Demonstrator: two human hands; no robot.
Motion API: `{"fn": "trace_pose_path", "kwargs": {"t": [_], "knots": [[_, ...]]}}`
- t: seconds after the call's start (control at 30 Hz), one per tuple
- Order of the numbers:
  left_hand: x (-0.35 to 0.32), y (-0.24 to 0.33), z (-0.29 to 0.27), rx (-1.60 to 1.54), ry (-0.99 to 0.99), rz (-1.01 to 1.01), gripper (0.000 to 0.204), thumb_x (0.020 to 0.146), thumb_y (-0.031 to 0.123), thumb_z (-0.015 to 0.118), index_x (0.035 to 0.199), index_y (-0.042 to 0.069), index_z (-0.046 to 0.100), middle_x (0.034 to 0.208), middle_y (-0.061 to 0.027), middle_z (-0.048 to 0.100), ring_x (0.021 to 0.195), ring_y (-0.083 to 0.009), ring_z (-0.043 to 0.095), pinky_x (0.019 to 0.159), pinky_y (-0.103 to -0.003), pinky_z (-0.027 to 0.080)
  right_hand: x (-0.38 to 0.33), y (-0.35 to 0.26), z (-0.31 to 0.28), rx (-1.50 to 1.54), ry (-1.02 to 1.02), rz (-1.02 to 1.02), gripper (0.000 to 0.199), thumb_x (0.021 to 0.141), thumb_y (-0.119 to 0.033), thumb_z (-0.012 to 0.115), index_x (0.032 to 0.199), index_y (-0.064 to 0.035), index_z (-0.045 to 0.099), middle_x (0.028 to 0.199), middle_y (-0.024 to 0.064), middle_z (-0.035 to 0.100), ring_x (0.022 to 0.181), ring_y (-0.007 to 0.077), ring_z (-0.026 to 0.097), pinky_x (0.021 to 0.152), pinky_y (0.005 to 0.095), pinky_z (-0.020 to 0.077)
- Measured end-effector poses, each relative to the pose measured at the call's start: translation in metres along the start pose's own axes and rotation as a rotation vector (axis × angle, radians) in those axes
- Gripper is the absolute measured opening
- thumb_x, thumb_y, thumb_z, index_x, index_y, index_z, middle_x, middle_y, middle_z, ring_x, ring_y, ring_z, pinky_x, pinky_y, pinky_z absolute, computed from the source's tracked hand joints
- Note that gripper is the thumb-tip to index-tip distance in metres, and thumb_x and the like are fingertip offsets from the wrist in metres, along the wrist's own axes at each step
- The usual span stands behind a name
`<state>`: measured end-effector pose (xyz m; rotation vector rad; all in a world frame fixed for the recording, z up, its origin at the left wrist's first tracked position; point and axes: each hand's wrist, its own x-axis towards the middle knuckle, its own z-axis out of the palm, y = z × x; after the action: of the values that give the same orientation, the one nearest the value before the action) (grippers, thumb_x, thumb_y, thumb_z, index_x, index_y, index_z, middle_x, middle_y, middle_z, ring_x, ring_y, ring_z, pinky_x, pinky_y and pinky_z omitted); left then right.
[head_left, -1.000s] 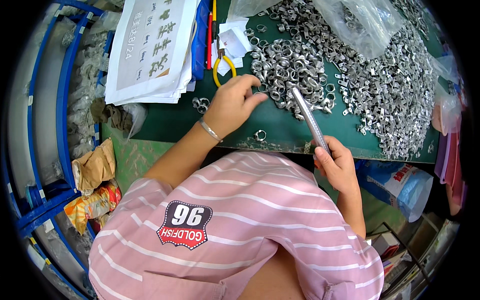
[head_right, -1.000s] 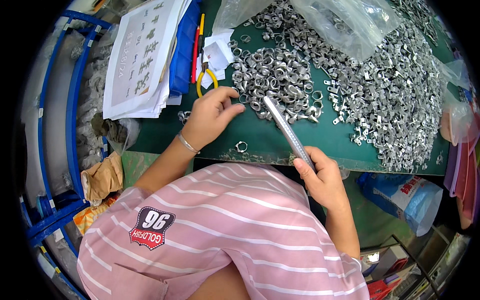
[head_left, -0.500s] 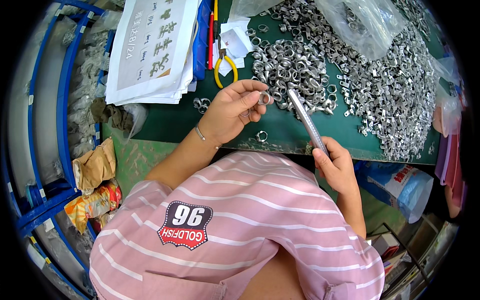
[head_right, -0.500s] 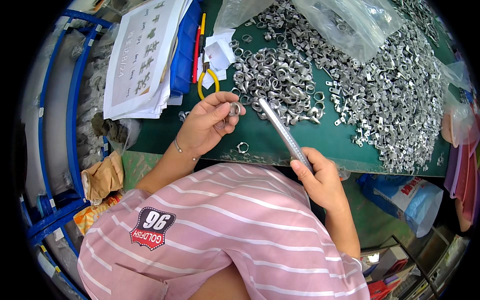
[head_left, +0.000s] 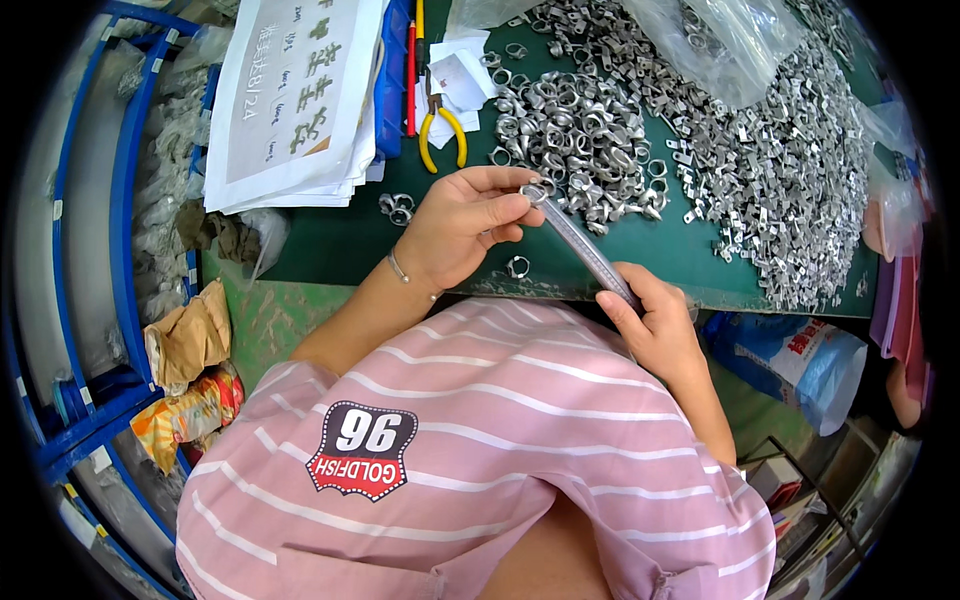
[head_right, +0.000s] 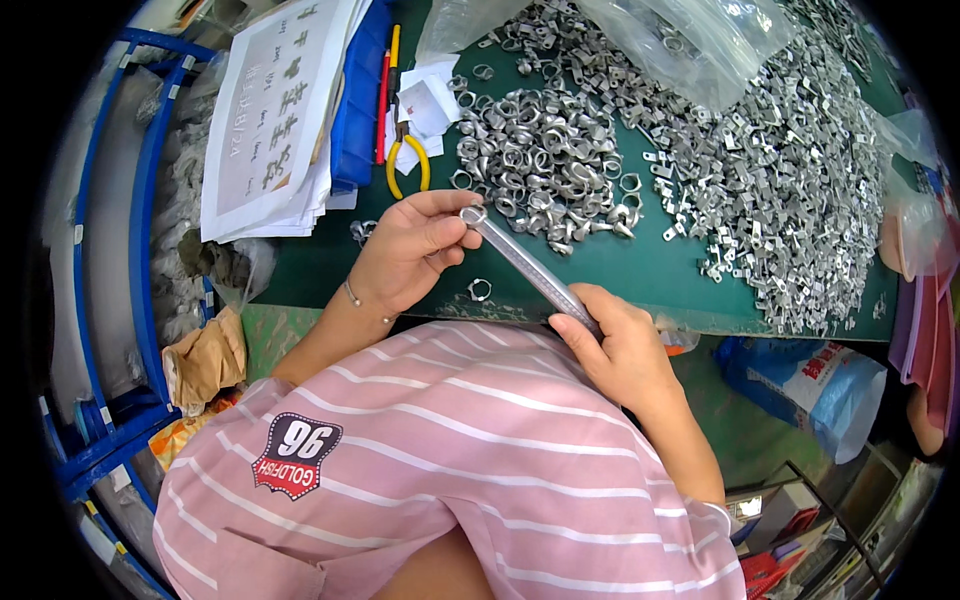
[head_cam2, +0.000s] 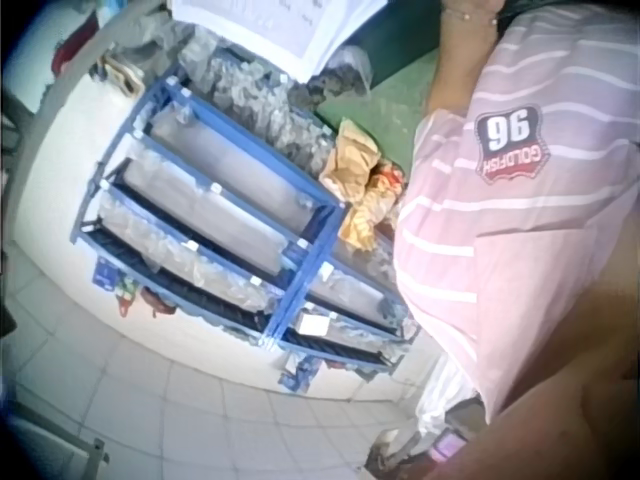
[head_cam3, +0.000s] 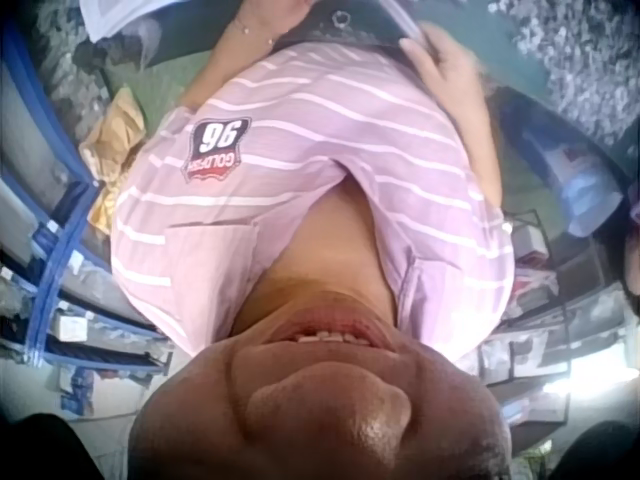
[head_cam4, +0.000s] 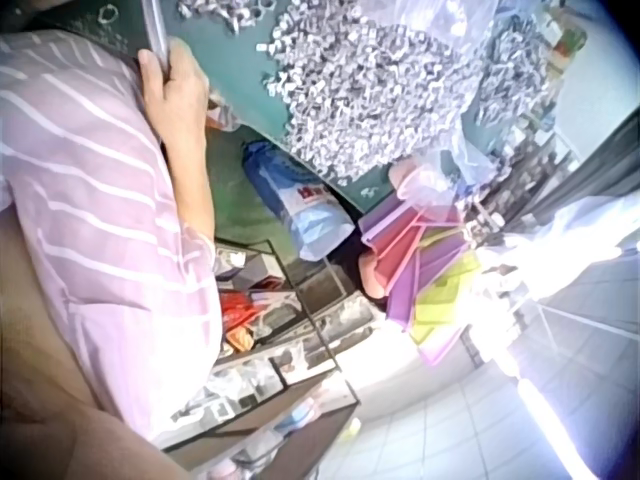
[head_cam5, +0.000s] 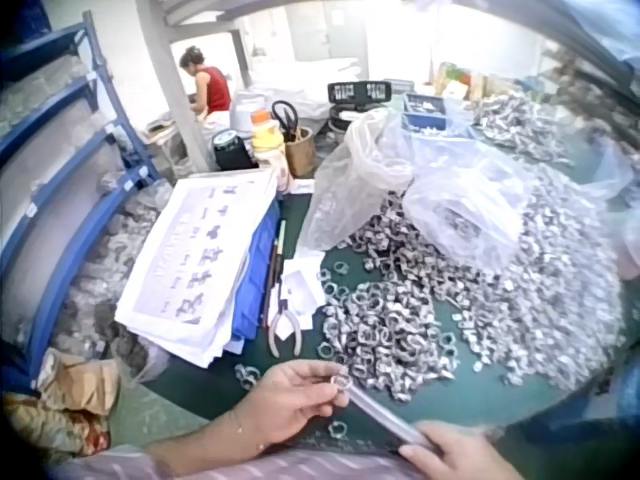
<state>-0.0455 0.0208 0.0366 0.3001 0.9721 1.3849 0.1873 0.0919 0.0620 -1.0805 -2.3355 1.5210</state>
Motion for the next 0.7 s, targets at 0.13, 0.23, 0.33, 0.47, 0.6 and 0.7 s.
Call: {"fn": "trace_pose_path", "kwargs": {"t": [0.13,0.23,0.33,0.47,0.6,0.7], "knots": [[-0.003,-0.003,-0.001,0.094,-0.015,0.001,0.027,0.082,0.000,0.057,0.109,-0.004,0.056,0.083,-0.0053,0.059,0.061,-0.0078,0.054,0.048,-0.016,0.041,0.003,-0.004,0.000,0.025,-0.021,-0.025,0.029,0.084,-0.024,0.061,0.099,0.0004,0.058,0.077,0.0162,0.061,0.066,0.0270,0.060,0.061,0.0332,0.0466],[-0.005,-0.001,0.005,0.092,-0.033,0.053,0.027,0.079,-0.001,0.060,0.106,-0.004,0.058,0.075,-0.0026,0.056,0.055,-0.0055,0.045,0.044,-0.015,0.033,0.003,-0.002,0.001,0.054,-0.032,-0.042,0.029,0.084,-0.023,0.061,0.099,0.0007,0.058,0.077,0.0164,0.061,0.066,0.0273,0.060,0.061,0.0335,0.0467],[-0.007,0.004,0.004,0.210,-0.069,0.018,0.028,0.076,0.001,0.065,0.103,-0.003,0.060,0.076,-0.0023,0.055,0.056,-0.0054,0.045,0.045,-0.015,0.033,0.003,0.000,0.004,0.054,-0.022,-0.070,0.029,0.083,-0.023,0.062,0.099,0.0008,0.058,0.078,0.0167,0.061,0.067,0.0272,0.060,0.062,0.0336,0.0468],[-0.007,-0.001,0.008,0.437,-0.149,0.043,0.029,0.072,0.006,0.070,0.098,-0.003,0.062,0.081,-0.0020,0.056,0.062,-0.0060,0.048,0.052,-0.017,0.037,0.004,-0.002,0.006,0.093,-0.050,-0.075,0.029,0.082,-0.022,0.063,0.099,0.0010,0.058,0.079,0.0168,0.061,0.068,0.0273,0.060,0.062,0.0340,0.0468],[-0.008,-0.004,0.005,0.363,-0.170,0.013,0.030,0.070,0.010,0.074,0.095,-0.003,0.063,0.087,-0.0028,0.056,0.069,-0.0068,0.051,0.058,-0.018,0.040,0.005,-0.004,0.005,0.115,-0.070,-0.090,0.028,0.082,-0.022,0.063,0.099,0.0011,0.059,0.080,0.0169,0.061,0.069,0.0278,0.060,0.062,0.0343,0.0467],[-0.008,-0.004,0.003,0.359,-0.187,0.021,0.030,0.070,0.010,0.073,0.095,-0.003,0.063,0.089,-0.0043,0.056,0.073,-0.0081,0.052,0.061,-0.019,0.041,0.005,-0.007,0.004,0.118,-0.086,-0.088,0.028,0.082,-0.021,0.063,0.099,0.0010,0.059,0.080,0.0168,0.061,0.069,0.0285,0.060,0.063,0.0345,0.0465]]}}
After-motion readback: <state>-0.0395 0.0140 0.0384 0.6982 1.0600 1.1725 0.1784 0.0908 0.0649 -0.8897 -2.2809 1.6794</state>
